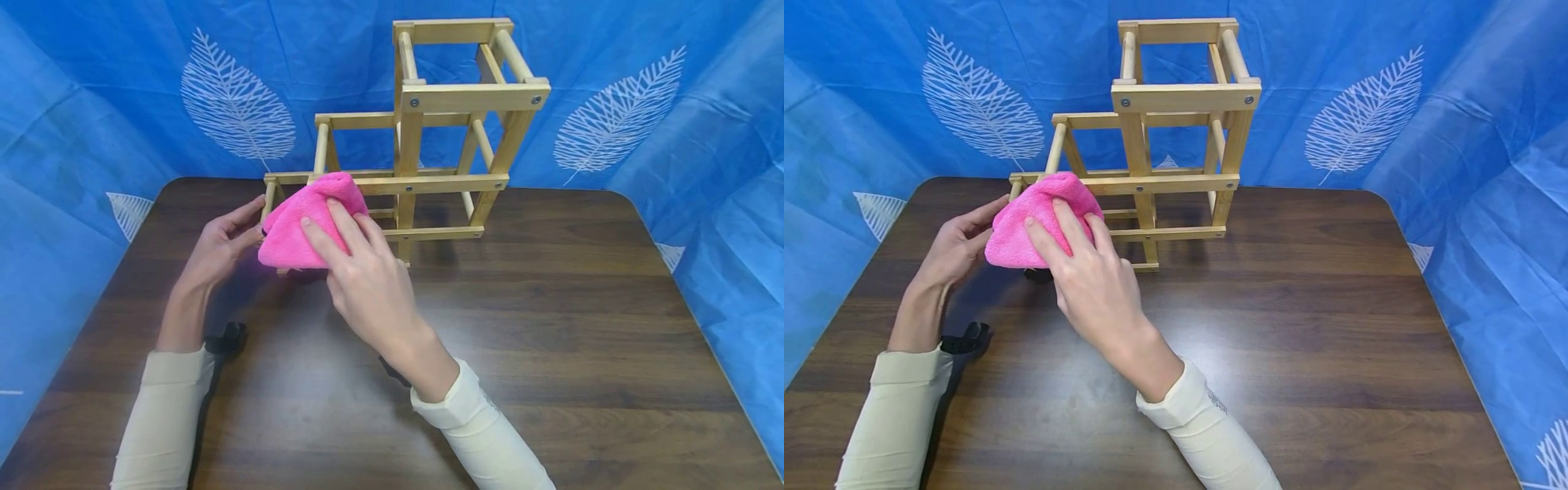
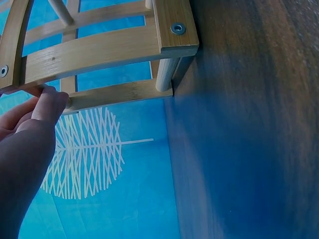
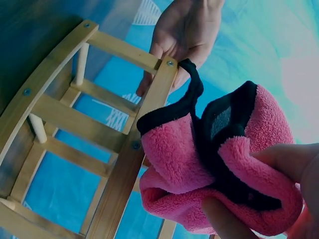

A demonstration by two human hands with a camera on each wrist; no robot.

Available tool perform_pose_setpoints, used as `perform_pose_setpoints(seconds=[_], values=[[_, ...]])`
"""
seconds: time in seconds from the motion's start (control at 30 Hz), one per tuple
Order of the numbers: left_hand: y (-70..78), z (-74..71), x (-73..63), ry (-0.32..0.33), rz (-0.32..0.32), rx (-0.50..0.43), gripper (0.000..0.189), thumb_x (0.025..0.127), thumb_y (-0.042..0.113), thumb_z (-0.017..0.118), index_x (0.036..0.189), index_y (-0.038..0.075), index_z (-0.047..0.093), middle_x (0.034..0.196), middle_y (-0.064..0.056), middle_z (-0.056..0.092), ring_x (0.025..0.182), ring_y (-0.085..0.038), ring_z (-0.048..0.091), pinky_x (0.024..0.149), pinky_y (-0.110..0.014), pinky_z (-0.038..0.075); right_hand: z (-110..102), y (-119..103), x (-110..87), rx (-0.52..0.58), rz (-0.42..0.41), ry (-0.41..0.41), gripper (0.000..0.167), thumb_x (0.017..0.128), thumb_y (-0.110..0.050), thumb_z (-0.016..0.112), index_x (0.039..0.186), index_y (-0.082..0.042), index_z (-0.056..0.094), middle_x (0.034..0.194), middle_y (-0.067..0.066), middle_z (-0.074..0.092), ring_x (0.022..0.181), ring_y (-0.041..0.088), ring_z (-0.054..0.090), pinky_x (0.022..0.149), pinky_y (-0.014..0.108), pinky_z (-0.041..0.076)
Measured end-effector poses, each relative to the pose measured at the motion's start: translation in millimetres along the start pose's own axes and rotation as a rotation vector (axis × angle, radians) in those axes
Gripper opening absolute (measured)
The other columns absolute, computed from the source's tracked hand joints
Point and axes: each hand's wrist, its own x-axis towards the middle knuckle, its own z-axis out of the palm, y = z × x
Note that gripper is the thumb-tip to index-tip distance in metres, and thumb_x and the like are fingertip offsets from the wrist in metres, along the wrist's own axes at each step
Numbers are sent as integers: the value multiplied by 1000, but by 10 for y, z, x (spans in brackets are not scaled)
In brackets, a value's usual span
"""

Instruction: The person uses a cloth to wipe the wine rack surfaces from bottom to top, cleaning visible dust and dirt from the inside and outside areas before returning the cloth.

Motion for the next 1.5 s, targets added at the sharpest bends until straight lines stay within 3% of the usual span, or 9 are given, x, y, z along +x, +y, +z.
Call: perform_pose_setpoints(seconds=[0.3,0.43,0.73,1.03,1.5], values=[[-7,-19,-10,-13,13,-15,71,95,36,65,156,22,31,158,-2,34,139,-26,40,104,-31,41,1,60,-63,-66,41,61,53,81,-8,70,133,-12,61,143,13,51,117,33,54,73,46,60],[-9,-15,-11,-8,-2,-1,69,97,34,63,156,23,30,159,-1,32,141,-26,36,106,-29,39,-42,118,-109,-69,64,91,49,81,-4,67,129,-9,61,141,14,52,116,33,55,75,48,60],[-6,-30,4,-21,-8,-3,68,97,34,63,156,22,30,160,-2,28,144,-26,30,112,-42,33,-133,235,-195,-45,127,136,44,81,-1,65,125,-5,63,141,17,52,114,33,57,78,48,59],[-9,-35,44,-45,25,-108,63,99,20,62,154,17,33,161,-5,27,145,-28,28,111,-37,33,-270,355,-272,-52,183,166,47,80,-3,71,125,-3,61,138,19,54,111,36,60,82,49,58],[12,-14,35,-43,15,-88,64,98,24,63,155,18,33,160,-4,28,144,-27,29,111,-37,33,-405,548,-390,-61,293,224,49,82,0,72,129,-4,60,138,18,54,106,38,62,84,51,56]])
